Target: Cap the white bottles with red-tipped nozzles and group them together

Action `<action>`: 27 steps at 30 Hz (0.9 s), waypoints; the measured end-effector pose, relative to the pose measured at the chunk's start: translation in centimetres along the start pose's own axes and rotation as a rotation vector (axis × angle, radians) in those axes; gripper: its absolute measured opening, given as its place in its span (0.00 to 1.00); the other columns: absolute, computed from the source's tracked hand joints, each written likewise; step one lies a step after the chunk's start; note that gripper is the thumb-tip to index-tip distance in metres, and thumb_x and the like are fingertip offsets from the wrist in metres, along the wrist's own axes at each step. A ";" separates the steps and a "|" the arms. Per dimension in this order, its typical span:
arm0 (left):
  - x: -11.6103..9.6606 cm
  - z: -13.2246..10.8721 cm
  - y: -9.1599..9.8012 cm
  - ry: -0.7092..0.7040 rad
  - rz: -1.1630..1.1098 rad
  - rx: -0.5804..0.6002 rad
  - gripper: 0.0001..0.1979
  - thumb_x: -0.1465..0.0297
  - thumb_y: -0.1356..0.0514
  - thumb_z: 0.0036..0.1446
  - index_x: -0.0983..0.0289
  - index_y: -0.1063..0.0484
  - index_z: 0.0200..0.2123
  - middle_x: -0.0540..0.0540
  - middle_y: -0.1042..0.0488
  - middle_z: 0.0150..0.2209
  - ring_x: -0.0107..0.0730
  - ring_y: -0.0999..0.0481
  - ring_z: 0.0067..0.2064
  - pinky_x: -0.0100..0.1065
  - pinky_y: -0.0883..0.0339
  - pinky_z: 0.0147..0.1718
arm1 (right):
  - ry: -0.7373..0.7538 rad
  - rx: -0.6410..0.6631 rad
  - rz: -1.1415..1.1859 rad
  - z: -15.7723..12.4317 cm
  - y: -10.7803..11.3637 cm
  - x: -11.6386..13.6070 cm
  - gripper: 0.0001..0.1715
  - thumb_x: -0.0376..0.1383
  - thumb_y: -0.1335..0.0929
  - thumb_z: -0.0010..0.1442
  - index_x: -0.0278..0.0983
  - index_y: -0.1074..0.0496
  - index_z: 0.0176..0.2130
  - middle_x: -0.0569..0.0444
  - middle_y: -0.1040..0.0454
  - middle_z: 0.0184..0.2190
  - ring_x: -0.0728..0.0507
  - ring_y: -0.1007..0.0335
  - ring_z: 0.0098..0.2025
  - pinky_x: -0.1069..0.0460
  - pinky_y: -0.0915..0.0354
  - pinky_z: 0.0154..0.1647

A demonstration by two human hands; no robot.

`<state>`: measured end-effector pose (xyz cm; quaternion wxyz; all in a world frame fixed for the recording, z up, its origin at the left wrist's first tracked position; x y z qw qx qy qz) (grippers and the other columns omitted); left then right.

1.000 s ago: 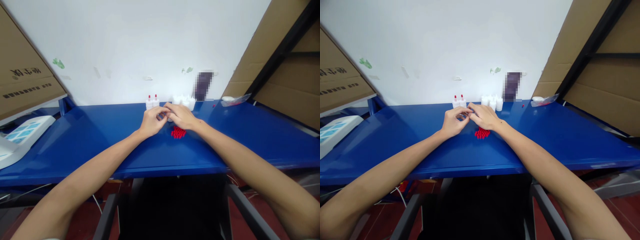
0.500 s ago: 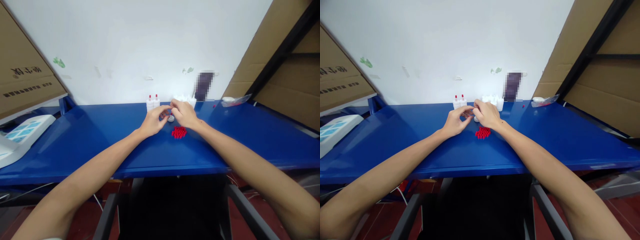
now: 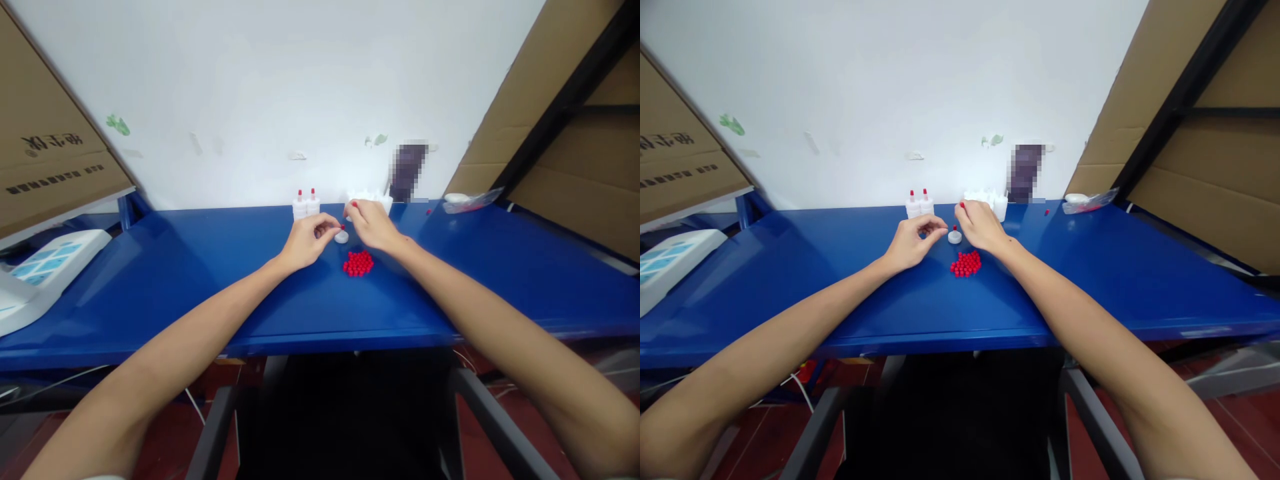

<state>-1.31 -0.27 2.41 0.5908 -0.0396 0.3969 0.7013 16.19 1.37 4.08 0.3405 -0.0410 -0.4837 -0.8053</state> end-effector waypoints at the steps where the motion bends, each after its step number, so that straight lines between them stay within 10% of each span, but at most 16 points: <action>1: 0.1 0.0 0.0 0.011 -0.002 -0.001 0.08 0.64 0.37 0.65 0.63 0.21 0.38 0.51 0.22 0.29 0.27 0.28 0.28 0.30 0.32 0.30 | 0.001 0.003 0.010 0.0 0.0 0.0 0.24 0.41 0.45 0.71 0.37 0.25 0.35 0.46 0.21 0.34 0.38 0.26 0.41 0.47 0.38 0.44; 16: -0.2 0.0 0.2 0.079 0.020 0.091 0.35 0.44 0.55 0.71 0.61 0.40 0.19 0.48 0.40 0.17 0.26 0.41 0.21 0.33 0.43 0.24 | -0.143 0.141 0.014 -0.4 -0.8 -0.9 0.41 0.55 0.51 0.75 0.38 0.20 0.47 0.44 0.18 0.43 0.33 0.24 0.47 0.44 0.37 0.48; 27: 0.8 -0.4 -0.7 0.082 0.125 0.244 0.22 0.59 0.53 0.73 0.60 0.40 0.26 0.48 0.34 0.22 0.31 0.34 0.25 0.36 0.42 0.27 | -0.109 0.178 -0.075 -0.6 -0.9 -0.4 0.31 0.51 0.50 0.75 0.41 0.34 0.31 0.45 0.23 0.33 0.35 0.27 0.38 0.45 0.40 0.38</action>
Point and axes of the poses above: each hand's wrist, its own z-axis towards the middle knuckle, its own y-axis out of the back of the hand, x = y × z, the point moved 4 cm from there along z, towards the middle knuckle
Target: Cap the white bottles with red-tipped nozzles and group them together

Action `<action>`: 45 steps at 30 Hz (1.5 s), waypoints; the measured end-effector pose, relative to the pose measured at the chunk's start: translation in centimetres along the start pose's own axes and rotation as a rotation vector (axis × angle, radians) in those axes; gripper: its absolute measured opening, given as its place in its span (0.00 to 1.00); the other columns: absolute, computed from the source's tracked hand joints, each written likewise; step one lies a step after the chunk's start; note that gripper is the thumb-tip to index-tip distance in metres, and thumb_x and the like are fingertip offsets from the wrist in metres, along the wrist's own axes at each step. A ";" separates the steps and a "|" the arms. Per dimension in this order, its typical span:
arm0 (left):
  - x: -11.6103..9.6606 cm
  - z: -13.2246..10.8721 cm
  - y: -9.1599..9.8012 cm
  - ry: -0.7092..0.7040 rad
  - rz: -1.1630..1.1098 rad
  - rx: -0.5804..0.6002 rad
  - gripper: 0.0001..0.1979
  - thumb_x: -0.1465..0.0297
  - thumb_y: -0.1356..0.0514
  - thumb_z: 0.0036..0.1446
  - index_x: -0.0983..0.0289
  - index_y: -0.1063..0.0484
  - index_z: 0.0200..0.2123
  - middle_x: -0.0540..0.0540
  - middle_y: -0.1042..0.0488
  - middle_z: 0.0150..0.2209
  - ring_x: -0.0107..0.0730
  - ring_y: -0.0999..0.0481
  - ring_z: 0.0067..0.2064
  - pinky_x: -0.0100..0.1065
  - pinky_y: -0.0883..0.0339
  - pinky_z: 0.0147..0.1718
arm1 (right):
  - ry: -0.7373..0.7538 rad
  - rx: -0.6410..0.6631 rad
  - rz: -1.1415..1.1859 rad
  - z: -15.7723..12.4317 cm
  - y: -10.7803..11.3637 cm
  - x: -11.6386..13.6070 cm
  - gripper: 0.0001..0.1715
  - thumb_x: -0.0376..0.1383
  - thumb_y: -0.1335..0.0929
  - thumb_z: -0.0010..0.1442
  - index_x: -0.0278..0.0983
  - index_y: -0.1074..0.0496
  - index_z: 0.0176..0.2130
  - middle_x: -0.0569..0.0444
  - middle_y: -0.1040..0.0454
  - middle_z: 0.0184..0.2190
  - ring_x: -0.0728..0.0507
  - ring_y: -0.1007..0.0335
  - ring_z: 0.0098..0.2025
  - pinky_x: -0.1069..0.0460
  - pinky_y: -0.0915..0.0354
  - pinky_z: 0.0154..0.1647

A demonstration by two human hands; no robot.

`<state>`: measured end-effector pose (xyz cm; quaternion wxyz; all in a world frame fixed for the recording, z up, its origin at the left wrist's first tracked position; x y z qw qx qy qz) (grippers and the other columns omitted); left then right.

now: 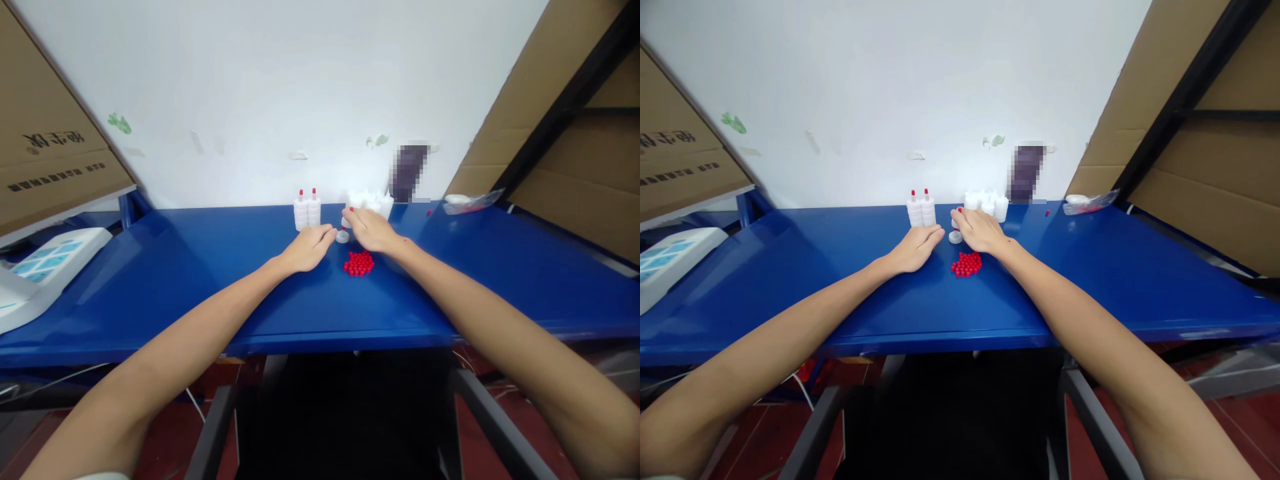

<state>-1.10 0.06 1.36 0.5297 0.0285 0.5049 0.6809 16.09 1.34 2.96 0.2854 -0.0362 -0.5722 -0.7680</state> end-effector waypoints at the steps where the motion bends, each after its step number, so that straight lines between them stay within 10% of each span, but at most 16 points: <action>1: 0.0 0.0 0.0 -0.004 0.014 0.000 0.21 0.60 0.52 0.73 0.60 0.40 0.26 0.48 0.34 0.22 0.32 0.33 0.25 0.36 0.42 0.27 | 0.007 0.005 -0.004 0.0 0.0 0.0 0.28 0.48 0.49 0.74 0.41 0.34 0.32 0.46 0.23 0.34 0.35 0.28 0.39 0.45 0.40 0.38; 9: -0.1 -0.2 -0.5 -0.043 0.152 0.157 0.18 0.59 0.53 0.74 0.59 0.40 0.31 0.50 0.31 0.25 0.34 0.31 0.26 0.37 0.43 0.28 | 0.025 -0.009 0.033 -0.1 0.3 0.0 0.24 0.50 0.50 0.75 0.40 0.36 0.51 0.48 0.23 0.36 0.34 0.26 0.40 0.44 0.37 0.40; 38: -0.5 -0.6 -0.4 -0.006 0.199 0.285 0.13 0.64 0.59 0.75 0.60 0.39 0.43 0.52 0.29 0.30 0.36 0.30 0.29 0.37 0.39 0.32 | -0.049 0.141 -0.141 -0.2 0.9 0.4 0.21 0.42 0.43 0.67 0.38 0.28 0.32 0.43 0.23 0.35 0.38 0.30 0.37 0.47 0.46 0.33; 45: -0.3 -0.5 -0.8 -0.018 0.255 0.303 0.16 0.61 0.60 0.75 0.60 0.37 0.44 0.54 0.27 0.32 0.38 0.28 0.31 0.38 0.38 0.32 | -0.016 0.123 0.198 0.2 0.2 -0.2 0.16 0.37 0.42 0.63 0.39 0.31 0.28 0.50 0.28 0.24 0.41 0.31 0.31 0.47 0.39 0.38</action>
Point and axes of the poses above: each hand's wrist, its own z-axis towards the middle knuckle, its own y-axis out of the back of the hand, x = y × z, the point moved 4 cm from there along z, towards the middle knuckle
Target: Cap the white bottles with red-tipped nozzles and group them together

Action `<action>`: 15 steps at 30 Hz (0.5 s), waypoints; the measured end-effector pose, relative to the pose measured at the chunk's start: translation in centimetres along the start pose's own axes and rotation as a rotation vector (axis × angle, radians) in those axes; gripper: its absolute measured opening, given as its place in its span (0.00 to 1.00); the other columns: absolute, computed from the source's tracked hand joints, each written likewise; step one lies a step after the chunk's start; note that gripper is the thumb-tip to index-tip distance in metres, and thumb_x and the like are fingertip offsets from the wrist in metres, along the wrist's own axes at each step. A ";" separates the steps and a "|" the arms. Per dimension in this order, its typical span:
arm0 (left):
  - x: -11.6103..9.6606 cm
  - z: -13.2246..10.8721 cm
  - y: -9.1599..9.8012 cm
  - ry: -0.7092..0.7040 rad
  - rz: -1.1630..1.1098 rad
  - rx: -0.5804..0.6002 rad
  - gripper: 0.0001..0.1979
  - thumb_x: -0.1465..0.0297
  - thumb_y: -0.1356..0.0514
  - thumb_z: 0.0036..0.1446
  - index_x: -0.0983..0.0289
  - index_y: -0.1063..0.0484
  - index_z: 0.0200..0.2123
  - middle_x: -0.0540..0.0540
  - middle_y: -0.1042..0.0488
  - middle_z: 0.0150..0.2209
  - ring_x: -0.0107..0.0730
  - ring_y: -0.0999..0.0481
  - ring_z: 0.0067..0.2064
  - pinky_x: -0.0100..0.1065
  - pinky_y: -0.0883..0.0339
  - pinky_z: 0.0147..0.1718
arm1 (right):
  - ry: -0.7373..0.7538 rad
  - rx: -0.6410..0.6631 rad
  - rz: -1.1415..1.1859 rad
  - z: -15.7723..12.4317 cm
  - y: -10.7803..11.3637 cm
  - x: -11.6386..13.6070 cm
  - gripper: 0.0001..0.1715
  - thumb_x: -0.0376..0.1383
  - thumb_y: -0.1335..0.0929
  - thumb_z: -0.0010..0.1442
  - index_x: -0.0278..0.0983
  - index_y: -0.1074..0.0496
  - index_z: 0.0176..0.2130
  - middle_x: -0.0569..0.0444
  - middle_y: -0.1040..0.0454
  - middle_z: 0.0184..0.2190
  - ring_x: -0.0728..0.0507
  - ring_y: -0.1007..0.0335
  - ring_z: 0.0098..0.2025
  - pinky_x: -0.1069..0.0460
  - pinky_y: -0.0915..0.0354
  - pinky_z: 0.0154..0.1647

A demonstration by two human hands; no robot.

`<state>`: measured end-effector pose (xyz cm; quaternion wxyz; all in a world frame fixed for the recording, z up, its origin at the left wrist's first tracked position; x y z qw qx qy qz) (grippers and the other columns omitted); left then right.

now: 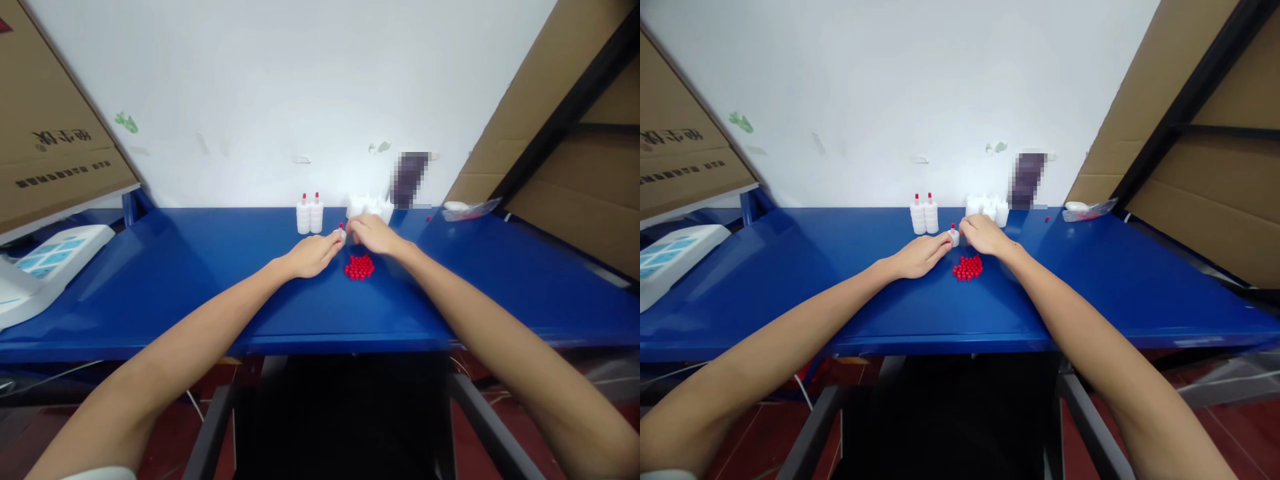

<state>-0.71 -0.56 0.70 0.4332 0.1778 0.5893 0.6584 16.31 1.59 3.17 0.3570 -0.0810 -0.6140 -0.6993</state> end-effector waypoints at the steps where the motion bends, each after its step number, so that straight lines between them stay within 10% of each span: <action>1: 0.0 0.0 0.0 0.000 0.003 0.008 0.16 0.61 0.60 0.75 0.60 0.37 0.44 0.55 0.27 0.33 0.38 0.28 0.32 0.38 0.38 0.33 | 0.009 -0.024 0.094 0.1 -0.1 -0.3 0.13 0.36 0.42 0.62 0.39 0.32 0.32 0.52 0.28 0.23 0.42 0.32 0.31 0.47 0.39 0.37; 15: 0.4 0.2 -0.2 -0.040 -0.019 -0.092 0.17 0.60 0.58 0.75 0.61 0.33 0.41 0.59 0.25 0.43 0.41 0.25 0.42 0.42 0.31 0.43 | -0.052 -0.064 0.452 1.4 -1.5 -2.4 0.10 0.41 0.37 0.58 0.39 0.31 0.29 0.50 0.23 0.31 0.41 0.29 0.37 0.48 0.34 0.43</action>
Point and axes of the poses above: each hand's wrist, its own z-axis towards the middle knuckle, its own y-axis out of the back of the hand, x = y × z, the point moved 4 cm from there along z, towards the middle knuckle
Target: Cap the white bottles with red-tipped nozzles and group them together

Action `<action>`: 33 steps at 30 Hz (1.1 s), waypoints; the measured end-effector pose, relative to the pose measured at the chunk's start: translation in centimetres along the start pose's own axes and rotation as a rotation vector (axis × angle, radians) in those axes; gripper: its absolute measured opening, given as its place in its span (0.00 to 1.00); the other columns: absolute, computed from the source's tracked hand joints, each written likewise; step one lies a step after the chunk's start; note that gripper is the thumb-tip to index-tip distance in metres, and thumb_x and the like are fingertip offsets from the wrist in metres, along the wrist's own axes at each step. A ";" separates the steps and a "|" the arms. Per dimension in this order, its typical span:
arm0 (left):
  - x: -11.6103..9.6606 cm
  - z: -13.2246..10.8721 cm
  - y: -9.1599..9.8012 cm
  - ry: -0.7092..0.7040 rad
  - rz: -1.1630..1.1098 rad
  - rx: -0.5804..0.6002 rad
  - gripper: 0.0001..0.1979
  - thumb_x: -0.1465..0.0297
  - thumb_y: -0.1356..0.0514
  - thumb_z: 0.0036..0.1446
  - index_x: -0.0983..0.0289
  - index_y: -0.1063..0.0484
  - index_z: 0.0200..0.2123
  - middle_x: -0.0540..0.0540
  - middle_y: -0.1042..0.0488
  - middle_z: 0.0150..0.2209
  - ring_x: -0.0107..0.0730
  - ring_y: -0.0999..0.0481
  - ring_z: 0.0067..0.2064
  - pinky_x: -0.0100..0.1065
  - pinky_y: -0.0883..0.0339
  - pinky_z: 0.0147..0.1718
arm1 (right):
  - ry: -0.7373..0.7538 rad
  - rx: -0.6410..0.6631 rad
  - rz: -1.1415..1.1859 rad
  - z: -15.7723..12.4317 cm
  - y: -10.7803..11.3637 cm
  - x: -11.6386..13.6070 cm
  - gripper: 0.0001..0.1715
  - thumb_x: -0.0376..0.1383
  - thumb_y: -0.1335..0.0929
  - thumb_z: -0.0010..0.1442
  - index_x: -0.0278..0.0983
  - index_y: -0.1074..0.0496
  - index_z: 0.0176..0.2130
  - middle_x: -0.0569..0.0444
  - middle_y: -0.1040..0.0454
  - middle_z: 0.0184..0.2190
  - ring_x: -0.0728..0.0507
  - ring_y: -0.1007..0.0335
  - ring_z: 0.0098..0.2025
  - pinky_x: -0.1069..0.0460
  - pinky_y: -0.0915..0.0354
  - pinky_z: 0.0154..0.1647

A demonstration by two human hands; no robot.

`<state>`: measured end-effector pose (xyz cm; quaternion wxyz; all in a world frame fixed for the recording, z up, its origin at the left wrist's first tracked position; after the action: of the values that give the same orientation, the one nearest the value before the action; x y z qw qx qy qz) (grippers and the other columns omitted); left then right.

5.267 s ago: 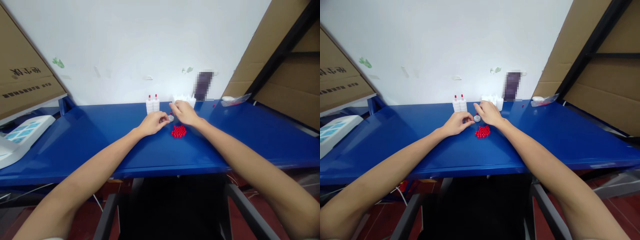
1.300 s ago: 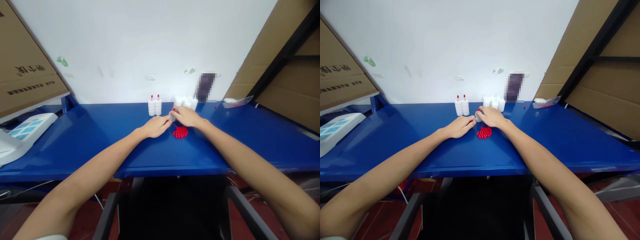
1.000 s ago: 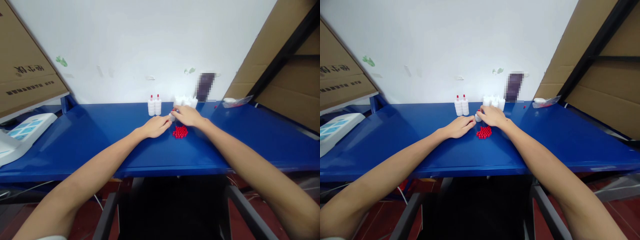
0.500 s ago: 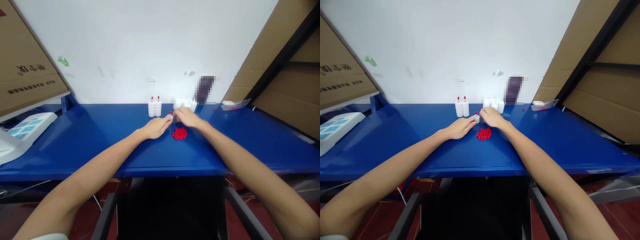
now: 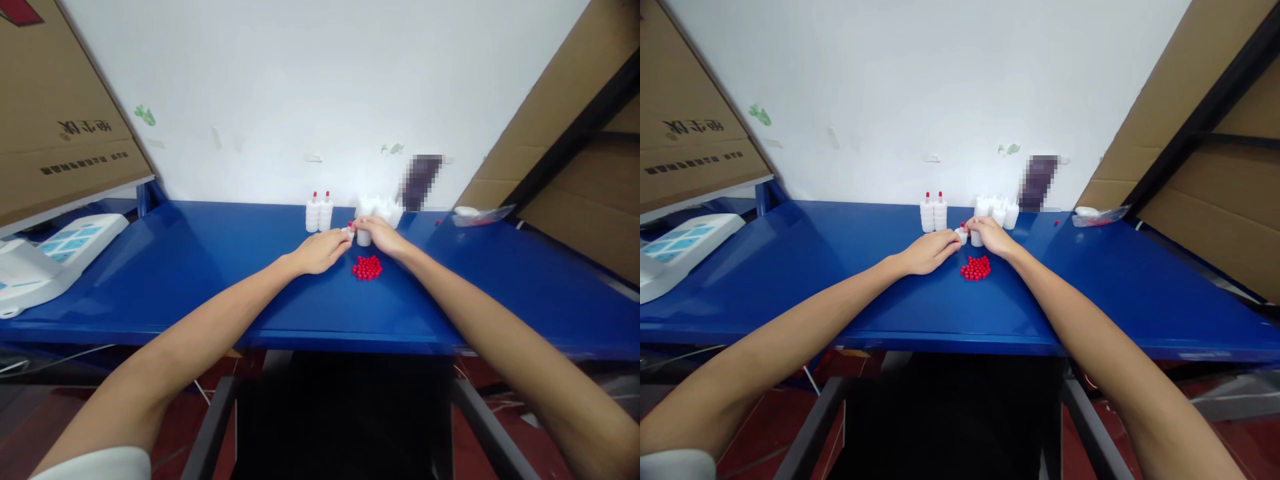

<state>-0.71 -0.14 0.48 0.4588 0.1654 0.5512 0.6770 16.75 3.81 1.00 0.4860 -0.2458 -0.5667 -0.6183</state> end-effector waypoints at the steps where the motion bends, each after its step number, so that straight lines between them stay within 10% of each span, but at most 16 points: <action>1: 0.2 0.0 0.0 0.011 0.005 0.001 0.17 0.61 0.57 0.75 0.61 0.33 0.41 0.59 0.25 0.43 0.41 0.25 0.43 0.42 0.31 0.43 | -0.019 0.021 -0.009 0.0 -0.1 0.0 0.11 0.42 0.36 0.58 0.39 0.30 0.30 0.49 0.23 0.33 0.40 0.29 0.39 0.47 0.33 0.44; 6: 0.4 0.0 0.1 0.024 0.042 0.023 0.17 0.61 0.56 0.74 0.62 0.31 0.43 0.60 0.24 0.44 0.43 0.24 0.44 0.43 0.30 0.44 | -0.042 0.061 -0.038 -0.4 -0.1 0.6 0.10 0.38 0.34 0.54 0.39 0.30 0.39 0.50 0.22 0.41 0.40 0.28 0.46 0.48 0.33 0.50; 11: -0.1 0.0 0.3 0.019 0.067 0.039 0.18 0.61 0.56 0.74 0.63 0.29 0.43 0.61 0.23 0.45 0.44 0.24 0.44 0.43 0.30 0.43 | -0.040 0.161 -0.260 -0.9 0.7 1.5 0.32 0.37 0.33 0.55 0.36 0.33 0.59 0.45 0.25 0.52 0.40 0.27 0.45 0.47 0.33 0.48; 15: -0.4 0.1 0.6 0.024 0.077 0.064 0.19 0.62 0.55 0.74 0.64 0.27 0.45 0.62 0.22 0.46 0.45 0.23 0.45 0.43 0.30 0.45 | 0.022 0.232 -0.511 -1.2 1.4 2.0 0.39 0.37 0.30 0.55 0.35 0.37 0.64 0.46 0.23 0.45 0.38 0.28 0.41 0.47 0.34 0.45; 33: 0.1 0.0 0.8 0.024 0.057 0.066 0.18 0.63 0.50 0.73 0.62 0.21 0.49 0.59 0.18 0.50 0.47 0.19 0.50 0.43 0.27 0.49 | 0.153 0.211 -0.637 -2.0 0.3 2.8 0.34 0.25 0.36 0.53 0.36 0.39 0.59 0.49 0.26 0.38 0.40 0.31 0.37 0.47 0.37 0.40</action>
<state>-1.11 -0.07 1.23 0.4268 0.1879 0.5737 0.6733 16.36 1.07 3.03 0.3324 0.0421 -0.6378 -0.6935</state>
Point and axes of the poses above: each hand's wrist, its own z-axis towards the middle knuckle, its own y-axis out of the back of the hand, x = y × z, the point moved 4 cm from there along z, towards the middle knuckle
